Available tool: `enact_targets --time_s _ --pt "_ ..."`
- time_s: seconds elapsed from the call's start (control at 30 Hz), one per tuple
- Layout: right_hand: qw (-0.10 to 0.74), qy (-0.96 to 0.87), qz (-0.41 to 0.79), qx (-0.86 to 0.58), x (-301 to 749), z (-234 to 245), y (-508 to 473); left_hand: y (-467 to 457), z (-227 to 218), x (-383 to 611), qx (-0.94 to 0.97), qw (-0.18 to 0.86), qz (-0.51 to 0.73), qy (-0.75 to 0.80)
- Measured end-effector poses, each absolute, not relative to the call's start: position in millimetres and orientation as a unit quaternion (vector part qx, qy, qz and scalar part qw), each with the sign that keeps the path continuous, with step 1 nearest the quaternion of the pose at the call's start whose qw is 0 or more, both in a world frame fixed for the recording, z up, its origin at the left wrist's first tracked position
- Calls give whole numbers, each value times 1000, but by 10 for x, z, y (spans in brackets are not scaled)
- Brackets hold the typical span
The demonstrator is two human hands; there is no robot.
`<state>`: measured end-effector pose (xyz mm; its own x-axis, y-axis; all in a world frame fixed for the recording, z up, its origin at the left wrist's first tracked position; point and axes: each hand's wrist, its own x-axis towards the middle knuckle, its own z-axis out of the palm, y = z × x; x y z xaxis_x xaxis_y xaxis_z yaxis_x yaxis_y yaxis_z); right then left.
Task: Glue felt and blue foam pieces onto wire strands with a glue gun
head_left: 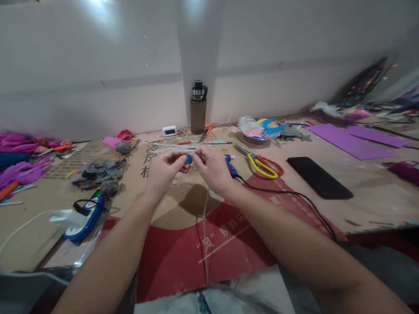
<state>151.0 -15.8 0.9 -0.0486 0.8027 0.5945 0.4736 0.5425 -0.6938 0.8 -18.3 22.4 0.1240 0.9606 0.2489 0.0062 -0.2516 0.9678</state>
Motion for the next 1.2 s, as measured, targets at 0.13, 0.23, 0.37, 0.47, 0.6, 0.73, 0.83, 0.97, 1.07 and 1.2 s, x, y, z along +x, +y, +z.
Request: enact_targets --time_s 0.13,0.23,0.37,0.47,0.6,0.73,0.83,0.97,1.07,1.2 --pt "510 -724 112 -452 1507 34 -208 -219 226 11 643 359 518 436" --pt "513 -728 108 -441 1505 47 -232 -221 247 6 641 375 505 440" --pt "532 -711 214 -407 1509 34 -196 -211 260 19 603 440 505 434" --pt "540 -686 285 -396 1511 24 -154 -199 247 34 578 451 521 437" --pt "548 -670 327 -380 1500 33 -139 -181 227 36 569 442 528 449" --pt "557 -653 345 -380 1480 39 -137 -176 210 37 572 429 537 448" --pt "561 -642 349 -389 1471 30 -126 -182 205 51 574 425 541 444" --pt "568 -636 333 -403 1476 14 -121 -185 233 49 538 506 532 414" --pt "563 -644 305 -418 1492 15 -130 -172 272 3 507 589 492 392" --pt "556 -651 276 -438 1513 34 -142 -138 313 -74 495 645 456 361"
